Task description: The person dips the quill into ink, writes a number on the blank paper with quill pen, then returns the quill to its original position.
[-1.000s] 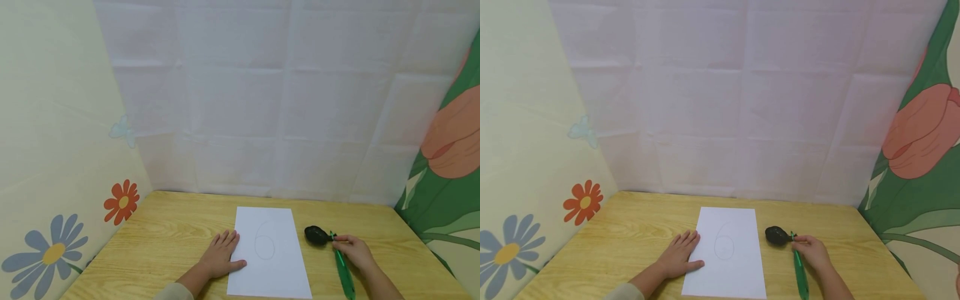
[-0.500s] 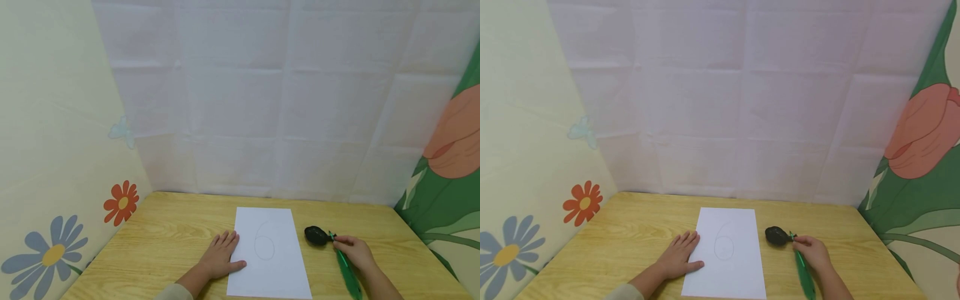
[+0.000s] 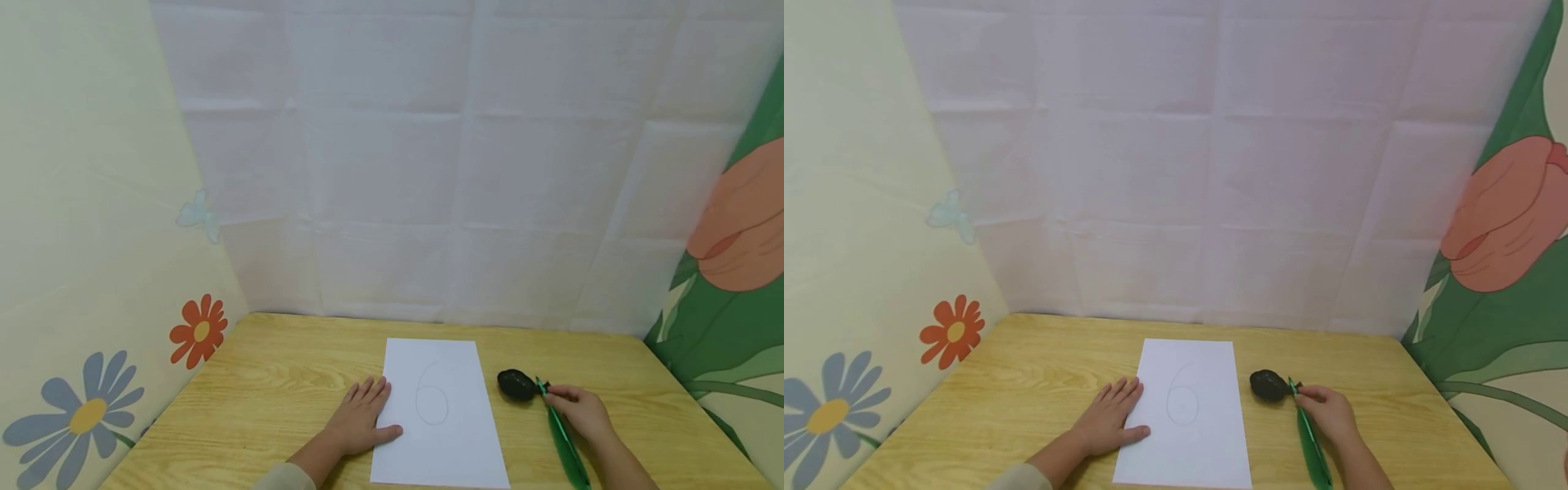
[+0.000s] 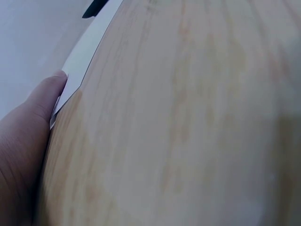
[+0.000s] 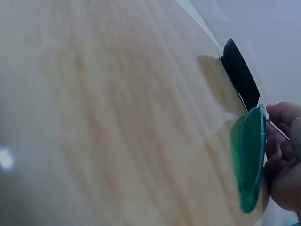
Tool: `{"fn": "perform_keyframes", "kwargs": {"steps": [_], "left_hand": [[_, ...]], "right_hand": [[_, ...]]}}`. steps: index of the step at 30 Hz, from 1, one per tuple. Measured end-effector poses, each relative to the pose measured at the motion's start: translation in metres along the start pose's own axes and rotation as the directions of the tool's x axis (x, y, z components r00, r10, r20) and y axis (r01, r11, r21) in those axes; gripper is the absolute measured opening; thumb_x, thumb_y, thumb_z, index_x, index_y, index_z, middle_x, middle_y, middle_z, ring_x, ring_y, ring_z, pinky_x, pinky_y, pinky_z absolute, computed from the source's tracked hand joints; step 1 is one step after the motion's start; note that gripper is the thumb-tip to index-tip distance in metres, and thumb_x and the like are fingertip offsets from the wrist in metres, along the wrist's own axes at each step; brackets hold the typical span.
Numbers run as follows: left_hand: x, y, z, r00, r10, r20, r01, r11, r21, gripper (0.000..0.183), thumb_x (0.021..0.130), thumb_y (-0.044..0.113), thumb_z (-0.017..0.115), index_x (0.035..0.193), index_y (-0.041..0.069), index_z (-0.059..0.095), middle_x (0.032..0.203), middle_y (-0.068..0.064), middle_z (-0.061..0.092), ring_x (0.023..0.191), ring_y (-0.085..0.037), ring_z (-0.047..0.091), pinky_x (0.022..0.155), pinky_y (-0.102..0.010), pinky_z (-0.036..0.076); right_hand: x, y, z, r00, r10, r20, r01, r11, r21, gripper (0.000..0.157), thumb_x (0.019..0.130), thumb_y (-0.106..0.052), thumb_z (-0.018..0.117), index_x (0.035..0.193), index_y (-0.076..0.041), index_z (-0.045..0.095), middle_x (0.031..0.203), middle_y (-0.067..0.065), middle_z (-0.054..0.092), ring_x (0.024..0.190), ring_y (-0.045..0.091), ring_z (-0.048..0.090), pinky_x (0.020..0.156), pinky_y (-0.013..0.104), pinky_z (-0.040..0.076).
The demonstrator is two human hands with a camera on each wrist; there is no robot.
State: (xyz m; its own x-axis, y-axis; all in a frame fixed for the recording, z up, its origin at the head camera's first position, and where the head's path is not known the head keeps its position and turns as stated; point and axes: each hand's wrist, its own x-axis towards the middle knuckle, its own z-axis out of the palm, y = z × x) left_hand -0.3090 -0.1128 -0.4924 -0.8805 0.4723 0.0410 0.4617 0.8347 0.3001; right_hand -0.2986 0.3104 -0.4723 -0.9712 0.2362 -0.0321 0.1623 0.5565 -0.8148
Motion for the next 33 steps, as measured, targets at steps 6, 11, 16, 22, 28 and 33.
{"fn": "perform_keyframes", "kwargs": {"steps": [6, 11, 16, 22, 28, 33], "left_hand": [[0.002, 0.000, 0.000, 1.000, -0.001, 0.010, 0.002, 1.000, -0.022, 0.095, 0.089, 0.071, 0.047, 0.155, 0.006, 0.026, 0.163, -0.013, 0.022, 0.151, -0.036, 0.017, 0.121, -0.059, 0.013], [0.003, -0.001, 0.001, 1.000, -0.003, -0.014, 0.002, 0.998, -0.059, 0.095, 0.090, 0.069, 0.047, 0.155, 0.004, 0.025, 0.164, -0.015, 0.018, 0.151, -0.036, 0.018, 0.121, -0.059, 0.013], [0.009, -0.003, -0.006, 1.000, -0.029, -0.011, 0.026, 0.982, -0.188, 0.089, 0.096, 0.061, 0.045, 0.153, -0.004, 0.022, 0.163, -0.022, 0.016, 0.150, -0.038, 0.019, 0.120, -0.060, 0.015], [0.036, 0.000, -0.044, 0.996, -0.091, -0.003, 0.088, 0.976, -0.199, 0.080, 0.102, 0.049, 0.042, 0.152, -0.009, 0.021, 0.161, -0.027, 0.017, 0.149, -0.043, 0.017, 0.120, -0.058, 0.020], [0.065, 0.003, -0.079, 0.987, -0.110, -0.119, 0.119, 0.990, 0.072, 0.074, 0.102, 0.044, 0.045, 0.154, -0.003, 0.022, 0.163, -0.022, 0.015, 0.151, -0.040, 0.012, 0.122, -0.056, 0.013], [0.076, 0.008, -0.086, 0.984, -0.107, -0.143, 0.142, 0.954, 0.262, 0.075, 0.101, 0.050, 0.043, 0.155, 0.002, 0.022, 0.164, -0.017, 0.016, 0.153, -0.036, 0.009, 0.123, -0.054, 0.009]], "right_hand": [[-0.001, -0.002, -0.004, 1.000, 0.026, -0.015, -0.026, 0.999, 0.024, 0.047, 0.093, -0.031, 0.064, 0.123, 0.005, 0.064, 0.123, 0.024, 0.065, 0.115, 0.038, 0.057, 0.079, 0.025, 0.046], [0.001, -0.010, -0.011, 0.998, 0.039, -0.041, -0.039, 0.999, 0.020, 0.052, 0.095, -0.037, 0.061, 0.126, 0.005, 0.061, 0.114, 0.019, 0.069, 0.100, 0.029, 0.060, 0.075, 0.027, 0.047], [0.006, -0.031, -0.013, 0.999, -0.026, -0.031, 0.026, 1.000, -0.011, 0.064, 0.096, -0.051, 0.056, 0.130, 0.003, 0.058, 0.121, 0.022, 0.064, 0.103, 0.032, 0.060, 0.075, 0.033, 0.050], [0.023, -0.075, 0.011, 0.974, -0.226, 0.003, 0.225, 0.972, -0.070, 0.050, 0.101, -0.040, 0.051, 0.133, -0.002, 0.057, 0.136, 0.025, 0.053, 0.122, 0.043, 0.051, 0.094, 0.052, 0.049], [0.036, -0.118, 0.049, 0.887, -0.459, 0.055, 0.449, 0.826, -0.341, 0.046, 0.103, -0.028, 0.047, 0.141, -0.003, 0.050, 0.151, 0.027, 0.039, 0.143, 0.047, 0.029, 0.115, 0.064, 0.025], [0.035, -0.137, 0.071, 0.875, -0.465, 0.137, 0.454, 0.685, -0.570, 0.060, 0.103, -0.041, 0.041, 0.154, -0.010, 0.032, 0.161, 0.022, 0.022, 0.150, 0.045, 0.012, 0.118, 0.066, 0.008]]}}
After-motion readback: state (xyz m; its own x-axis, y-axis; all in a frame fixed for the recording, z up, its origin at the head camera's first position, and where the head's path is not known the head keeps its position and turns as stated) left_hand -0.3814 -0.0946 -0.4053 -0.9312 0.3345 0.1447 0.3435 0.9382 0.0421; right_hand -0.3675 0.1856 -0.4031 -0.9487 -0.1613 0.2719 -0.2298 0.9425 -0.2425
